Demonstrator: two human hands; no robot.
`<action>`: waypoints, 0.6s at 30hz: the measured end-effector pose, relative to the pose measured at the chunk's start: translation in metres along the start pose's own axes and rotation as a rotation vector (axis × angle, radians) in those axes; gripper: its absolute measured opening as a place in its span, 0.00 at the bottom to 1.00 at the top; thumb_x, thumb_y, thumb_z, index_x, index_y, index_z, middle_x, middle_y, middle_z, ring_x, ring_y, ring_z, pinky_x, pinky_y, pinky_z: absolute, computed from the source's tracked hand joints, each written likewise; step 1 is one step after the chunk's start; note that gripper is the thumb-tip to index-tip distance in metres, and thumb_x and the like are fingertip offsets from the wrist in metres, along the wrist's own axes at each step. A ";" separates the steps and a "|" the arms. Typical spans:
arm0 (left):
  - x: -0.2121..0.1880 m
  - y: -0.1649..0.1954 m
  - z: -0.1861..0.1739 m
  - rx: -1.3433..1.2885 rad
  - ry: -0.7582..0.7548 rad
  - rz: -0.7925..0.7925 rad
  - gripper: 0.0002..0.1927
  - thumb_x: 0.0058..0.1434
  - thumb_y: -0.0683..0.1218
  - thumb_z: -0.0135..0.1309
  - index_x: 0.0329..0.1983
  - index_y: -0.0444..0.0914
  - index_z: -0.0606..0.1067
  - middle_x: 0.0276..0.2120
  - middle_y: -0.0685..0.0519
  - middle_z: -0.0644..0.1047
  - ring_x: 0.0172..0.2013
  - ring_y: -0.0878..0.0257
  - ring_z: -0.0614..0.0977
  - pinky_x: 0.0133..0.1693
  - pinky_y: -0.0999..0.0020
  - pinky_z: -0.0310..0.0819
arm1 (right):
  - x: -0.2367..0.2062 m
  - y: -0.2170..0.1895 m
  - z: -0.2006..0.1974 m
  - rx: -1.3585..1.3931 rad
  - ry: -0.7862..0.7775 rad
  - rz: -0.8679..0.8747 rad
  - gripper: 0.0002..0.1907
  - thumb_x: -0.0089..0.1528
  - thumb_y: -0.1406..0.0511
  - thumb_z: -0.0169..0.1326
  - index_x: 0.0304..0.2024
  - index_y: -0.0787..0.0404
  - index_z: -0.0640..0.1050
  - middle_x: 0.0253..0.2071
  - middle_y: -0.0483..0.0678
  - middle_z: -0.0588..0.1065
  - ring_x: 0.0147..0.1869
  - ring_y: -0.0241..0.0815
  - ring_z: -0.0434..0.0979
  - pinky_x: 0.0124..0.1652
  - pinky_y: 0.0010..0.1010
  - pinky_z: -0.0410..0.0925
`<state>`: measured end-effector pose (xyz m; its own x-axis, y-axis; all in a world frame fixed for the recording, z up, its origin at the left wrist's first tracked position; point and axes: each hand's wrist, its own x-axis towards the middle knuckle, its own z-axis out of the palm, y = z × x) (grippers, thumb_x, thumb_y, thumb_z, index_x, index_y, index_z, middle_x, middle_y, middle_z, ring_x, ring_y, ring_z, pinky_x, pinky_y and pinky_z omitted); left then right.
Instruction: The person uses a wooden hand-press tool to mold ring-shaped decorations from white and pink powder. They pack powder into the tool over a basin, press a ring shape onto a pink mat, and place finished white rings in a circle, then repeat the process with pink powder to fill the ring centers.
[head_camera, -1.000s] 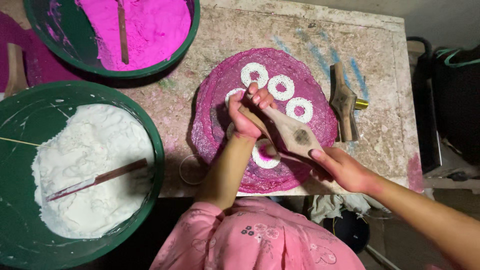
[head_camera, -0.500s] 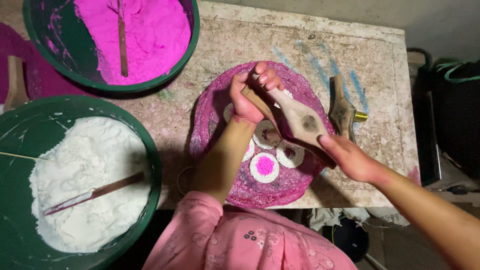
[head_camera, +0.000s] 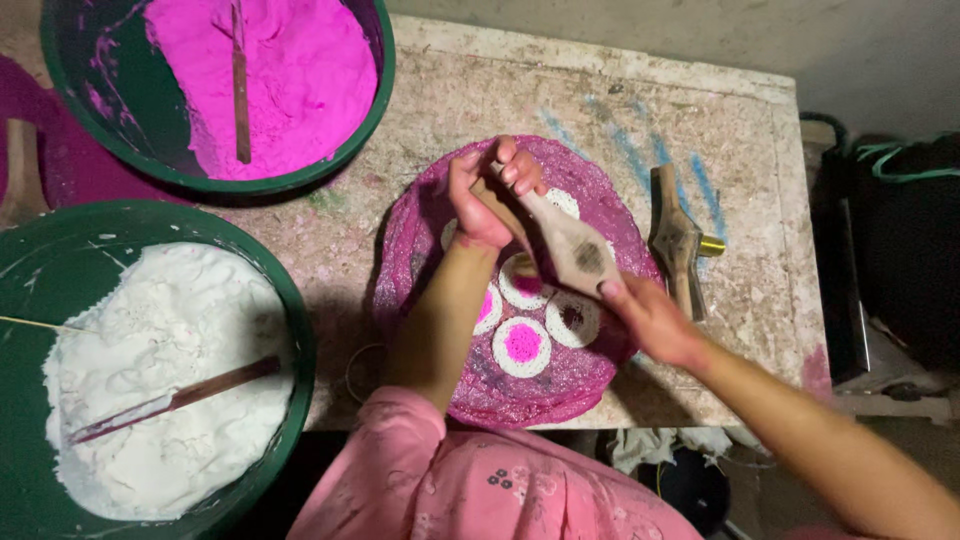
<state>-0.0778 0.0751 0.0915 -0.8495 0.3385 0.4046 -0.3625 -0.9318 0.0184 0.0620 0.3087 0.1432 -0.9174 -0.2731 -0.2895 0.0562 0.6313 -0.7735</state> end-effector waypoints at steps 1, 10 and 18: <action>-0.001 0.004 0.007 0.066 0.000 -0.005 0.15 0.66 0.58 0.43 0.40 0.42 0.67 0.32 0.57 0.67 0.36 0.63 0.71 0.48 0.60 0.68 | -0.002 0.002 0.004 0.116 -0.050 0.050 0.35 0.69 0.43 0.37 0.52 0.66 0.76 0.39 0.45 0.78 0.40 0.35 0.74 0.40 0.28 0.67; -0.037 -0.061 0.028 -0.059 0.194 -0.092 0.13 0.56 0.52 0.44 0.42 0.43 0.66 0.35 0.57 0.68 0.42 0.61 0.71 0.58 0.53 0.69 | -0.086 0.018 -0.038 0.236 -0.212 0.376 0.39 0.66 0.40 0.31 0.41 0.64 0.81 0.29 0.48 0.79 0.32 0.38 0.77 0.33 0.30 0.69; -0.025 -0.082 -0.020 -0.166 0.023 -0.096 0.10 0.62 0.54 0.43 0.39 0.44 0.66 0.32 0.59 0.66 0.37 0.65 0.70 0.50 0.60 0.69 | -0.082 0.010 -0.014 -0.050 0.077 0.319 0.32 0.65 0.43 0.38 0.39 0.64 0.78 0.24 0.47 0.76 0.28 0.37 0.75 0.31 0.31 0.70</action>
<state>-0.0340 0.1455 0.0616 -0.8158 0.4292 0.3876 -0.4990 -0.8612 -0.0964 0.1320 0.3481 0.1670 -0.8839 -0.0020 -0.4678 0.3274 0.7115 -0.6217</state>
